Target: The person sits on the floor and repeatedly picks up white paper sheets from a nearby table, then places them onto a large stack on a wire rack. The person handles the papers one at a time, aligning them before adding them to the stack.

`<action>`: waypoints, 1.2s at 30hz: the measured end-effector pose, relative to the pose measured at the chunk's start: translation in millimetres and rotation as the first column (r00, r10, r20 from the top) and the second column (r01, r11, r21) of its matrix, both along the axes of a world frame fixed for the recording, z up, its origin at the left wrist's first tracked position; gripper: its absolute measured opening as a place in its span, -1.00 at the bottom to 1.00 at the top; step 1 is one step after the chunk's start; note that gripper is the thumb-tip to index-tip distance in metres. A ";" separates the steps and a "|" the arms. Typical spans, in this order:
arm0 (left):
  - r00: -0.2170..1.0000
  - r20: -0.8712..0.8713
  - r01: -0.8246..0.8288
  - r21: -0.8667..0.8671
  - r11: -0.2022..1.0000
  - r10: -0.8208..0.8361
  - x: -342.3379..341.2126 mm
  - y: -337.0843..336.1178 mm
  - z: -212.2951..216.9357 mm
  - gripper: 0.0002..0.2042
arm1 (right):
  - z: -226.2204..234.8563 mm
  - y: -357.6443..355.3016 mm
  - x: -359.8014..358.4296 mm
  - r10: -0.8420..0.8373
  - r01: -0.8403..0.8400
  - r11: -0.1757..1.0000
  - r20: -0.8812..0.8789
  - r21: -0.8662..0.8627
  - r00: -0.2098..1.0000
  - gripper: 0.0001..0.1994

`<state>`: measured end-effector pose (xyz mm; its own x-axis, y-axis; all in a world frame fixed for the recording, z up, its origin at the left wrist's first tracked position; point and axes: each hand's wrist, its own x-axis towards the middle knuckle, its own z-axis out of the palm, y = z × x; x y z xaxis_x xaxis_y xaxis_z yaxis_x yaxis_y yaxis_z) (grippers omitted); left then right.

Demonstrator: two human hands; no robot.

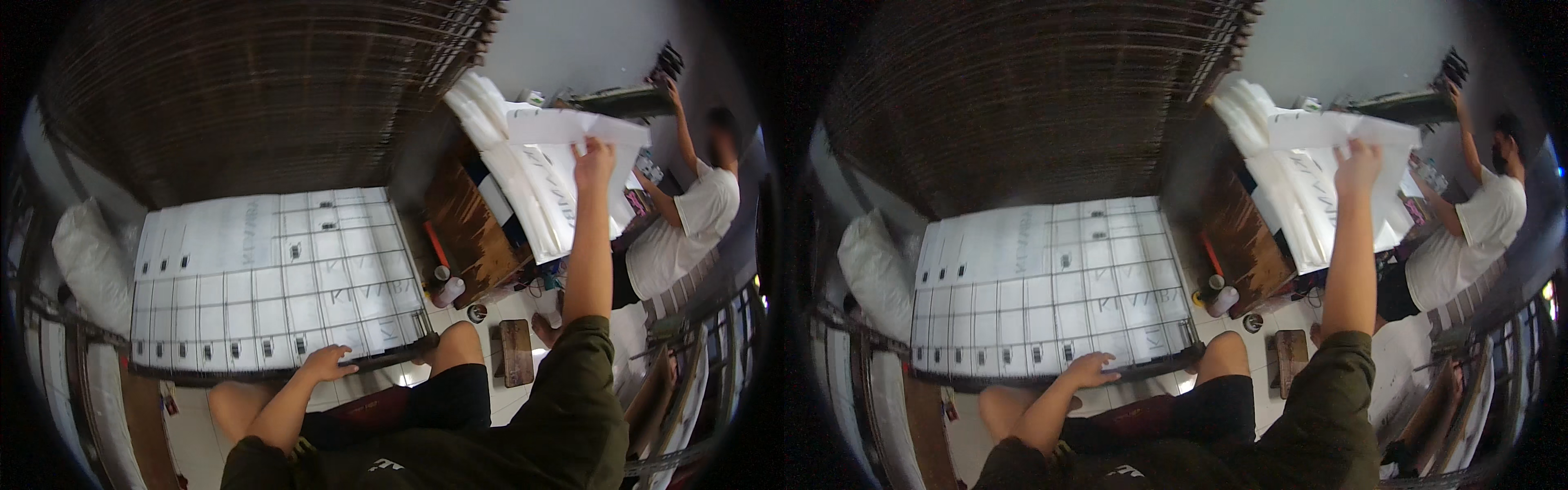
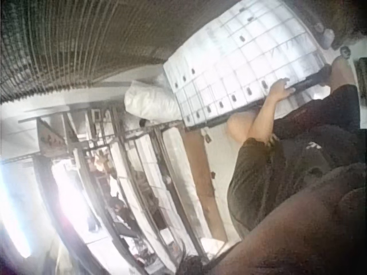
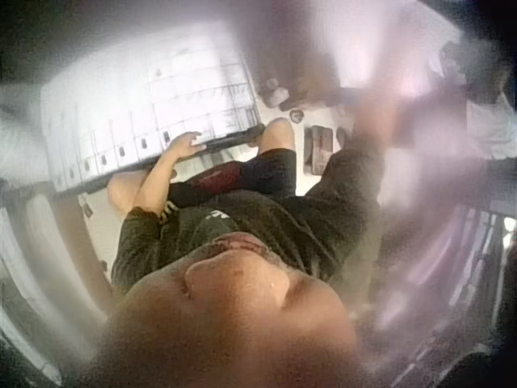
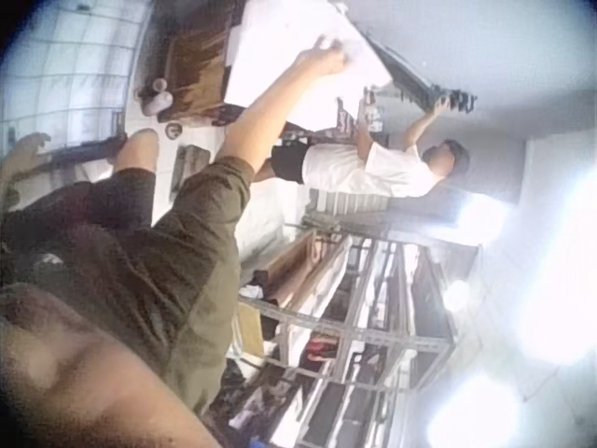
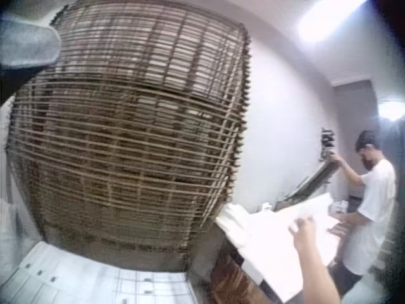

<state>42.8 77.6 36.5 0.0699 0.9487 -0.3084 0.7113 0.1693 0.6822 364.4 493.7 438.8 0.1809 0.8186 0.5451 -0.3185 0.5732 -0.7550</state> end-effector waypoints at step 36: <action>0.873 -0.076 0.474 -0.104 0.874 -0.482 57.6 -29.4 31.4 -0.47 | -108.5 -247.8 -450.0 0.826 -0.714 0.439 0.558 -0.545 0.083 -0.29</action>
